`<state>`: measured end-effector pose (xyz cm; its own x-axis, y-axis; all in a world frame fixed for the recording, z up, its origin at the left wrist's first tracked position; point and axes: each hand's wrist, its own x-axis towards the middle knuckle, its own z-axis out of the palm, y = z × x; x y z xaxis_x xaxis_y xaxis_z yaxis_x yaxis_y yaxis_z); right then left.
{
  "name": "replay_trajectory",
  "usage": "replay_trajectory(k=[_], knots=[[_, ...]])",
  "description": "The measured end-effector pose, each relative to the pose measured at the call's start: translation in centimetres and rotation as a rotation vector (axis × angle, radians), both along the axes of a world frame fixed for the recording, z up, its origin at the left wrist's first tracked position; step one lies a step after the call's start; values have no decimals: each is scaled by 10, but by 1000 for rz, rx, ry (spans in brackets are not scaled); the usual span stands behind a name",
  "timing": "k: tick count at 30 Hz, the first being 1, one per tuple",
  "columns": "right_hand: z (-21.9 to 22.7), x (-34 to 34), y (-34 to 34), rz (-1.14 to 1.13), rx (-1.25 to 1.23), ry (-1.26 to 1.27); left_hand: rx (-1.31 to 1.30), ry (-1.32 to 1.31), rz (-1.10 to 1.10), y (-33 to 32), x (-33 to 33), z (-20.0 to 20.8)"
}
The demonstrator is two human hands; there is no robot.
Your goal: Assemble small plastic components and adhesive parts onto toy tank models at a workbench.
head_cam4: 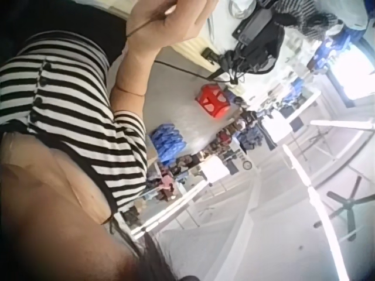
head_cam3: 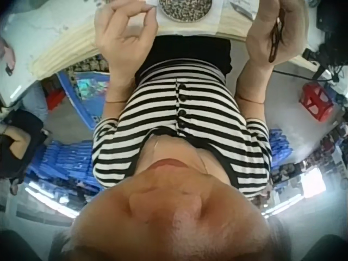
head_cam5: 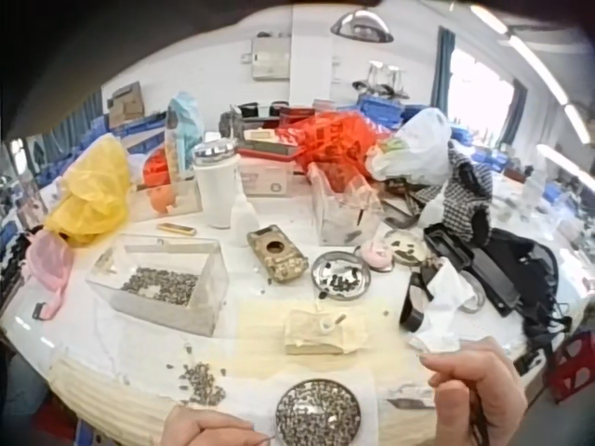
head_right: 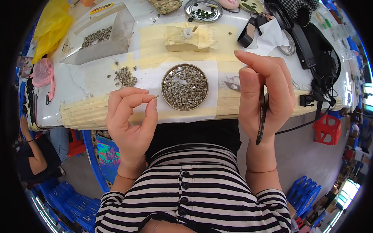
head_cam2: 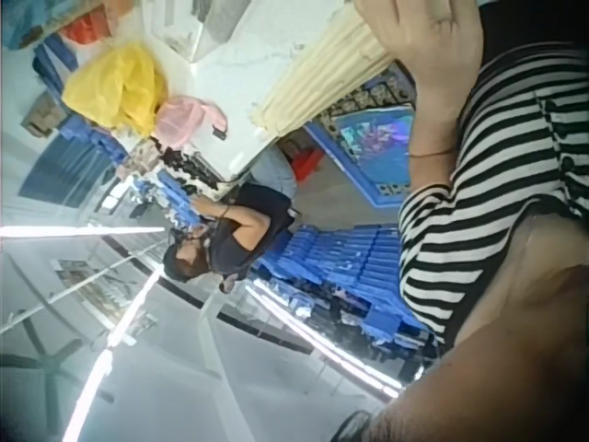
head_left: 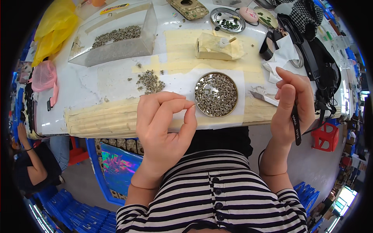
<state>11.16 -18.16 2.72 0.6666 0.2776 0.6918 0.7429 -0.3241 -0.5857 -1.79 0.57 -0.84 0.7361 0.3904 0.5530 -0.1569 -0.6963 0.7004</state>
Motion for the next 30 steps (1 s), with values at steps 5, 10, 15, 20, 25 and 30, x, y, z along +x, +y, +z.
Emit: replay_trajectory(k=[5, 10, 15, 20, 25, 30], knots=[[0, 2, -14, -9, 65, 42, 135, -26, -141, -22, 18, 8], [-9, 9, -19, -70, 21, -18, 254, -15, -149, -55, 56, 4], [-18, 15, -31, -125, -3, -34, 408, 89, -110, -64, 80, 2], [-26, 19, -41, -136, -22, -24, 430, 112, -107, -67, 88, 1], [-30, 20, -38, -153, -35, -22, 446, 98, -92, -65, 95, -2], [-33, 22, -38, -119, -17, -62, 353, 44, -120, -57, 85, 9]])
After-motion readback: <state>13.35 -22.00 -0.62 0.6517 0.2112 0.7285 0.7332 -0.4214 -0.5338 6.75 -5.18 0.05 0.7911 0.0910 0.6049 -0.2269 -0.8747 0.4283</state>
